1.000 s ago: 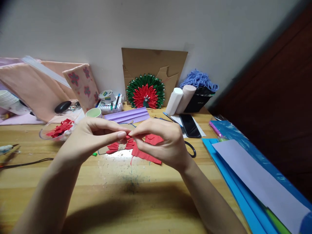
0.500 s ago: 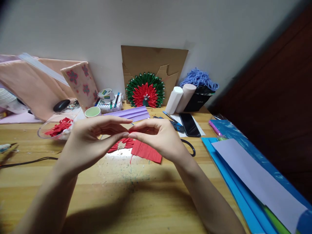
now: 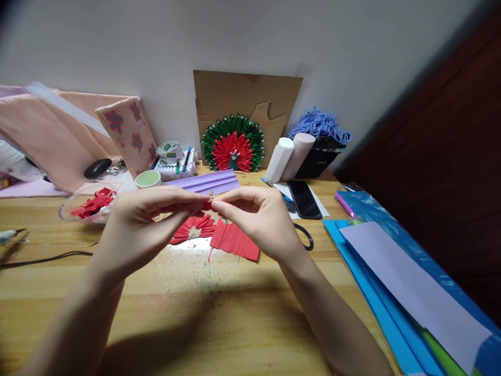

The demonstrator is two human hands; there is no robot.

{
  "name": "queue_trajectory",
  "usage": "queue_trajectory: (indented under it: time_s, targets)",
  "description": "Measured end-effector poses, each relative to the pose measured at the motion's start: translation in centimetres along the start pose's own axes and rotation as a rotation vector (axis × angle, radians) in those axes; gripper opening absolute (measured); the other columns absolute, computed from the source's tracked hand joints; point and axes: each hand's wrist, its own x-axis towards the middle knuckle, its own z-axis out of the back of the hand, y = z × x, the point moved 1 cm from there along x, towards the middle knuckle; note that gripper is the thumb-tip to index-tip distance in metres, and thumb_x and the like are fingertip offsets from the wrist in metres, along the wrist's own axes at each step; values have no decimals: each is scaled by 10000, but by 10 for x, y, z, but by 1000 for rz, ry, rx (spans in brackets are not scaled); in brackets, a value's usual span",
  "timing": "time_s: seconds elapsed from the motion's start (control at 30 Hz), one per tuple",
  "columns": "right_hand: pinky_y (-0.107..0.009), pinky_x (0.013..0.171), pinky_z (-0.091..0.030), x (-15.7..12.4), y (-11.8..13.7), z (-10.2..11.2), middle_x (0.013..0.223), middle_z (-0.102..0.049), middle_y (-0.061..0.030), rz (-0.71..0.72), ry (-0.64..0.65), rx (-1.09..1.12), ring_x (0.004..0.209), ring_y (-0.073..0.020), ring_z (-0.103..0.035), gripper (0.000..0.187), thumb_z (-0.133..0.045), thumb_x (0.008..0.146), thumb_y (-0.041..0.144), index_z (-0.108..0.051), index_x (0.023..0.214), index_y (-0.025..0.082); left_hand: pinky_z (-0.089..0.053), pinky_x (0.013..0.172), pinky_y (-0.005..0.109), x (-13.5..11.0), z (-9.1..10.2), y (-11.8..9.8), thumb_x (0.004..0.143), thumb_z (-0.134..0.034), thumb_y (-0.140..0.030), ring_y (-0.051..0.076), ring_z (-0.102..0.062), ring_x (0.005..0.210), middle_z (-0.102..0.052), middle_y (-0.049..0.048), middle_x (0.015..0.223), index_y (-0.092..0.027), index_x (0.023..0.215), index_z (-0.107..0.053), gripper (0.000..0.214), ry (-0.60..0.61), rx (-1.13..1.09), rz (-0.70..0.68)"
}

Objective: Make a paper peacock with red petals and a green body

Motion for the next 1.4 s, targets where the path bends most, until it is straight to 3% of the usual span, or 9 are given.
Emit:
queue_trajectory:
  time_s: [0.2,0.4,0.7,0.87,1.03,1.4]
  targets:
    - [-242,561,-577,-2,0,1,676,-723,-31,-36,-11,39,624,-154,-686,102,-718,740,286,-734,750,186,-497,624,203,-1,0,1,837,-572,-95,91,-624,706,-695,10,824,-237,987,-695,240,4,240,-226]
    - [-228,517,-568,-1,4,2,610,-707,-16,-12,-66,2,557,-139,-666,96,-722,737,277,-729,693,192,-474,608,215,-2,-1,0,870,-547,-151,104,-605,712,-674,42,835,-185,1005,-669,185,-43,470,-316]
    - [-269,591,-589,-3,0,0,686,-718,-19,70,-130,-80,626,-155,-679,97,-674,787,281,-729,761,204,-488,671,272,-1,-4,1,888,-493,-127,142,-602,775,-662,74,881,-149,972,-625,158,-40,585,-356]
    - [-348,755,-583,-8,3,-2,906,-725,-29,277,-141,-252,808,-190,-680,179,-695,770,238,-711,949,246,-488,689,276,-2,-7,-1,887,-496,-137,148,-605,782,-664,76,870,-137,953,-616,137,-91,616,-356]
    - [-373,768,-566,-12,5,-1,888,-728,-2,443,-143,-398,815,-203,-674,200,-657,799,192,-705,947,317,-485,669,263,-3,-8,-4,893,-498,-160,138,-605,753,-664,62,845,-145,936,-620,130,-81,598,-341]
    - [-312,683,-538,-8,5,2,772,-724,3,408,-135,-474,703,-168,-664,91,-663,798,197,-715,811,270,-456,606,238,1,-2,0,893,-510,-183,116,-574,669,-648,44,748,-130,816,-624,148,-38,524,-291]
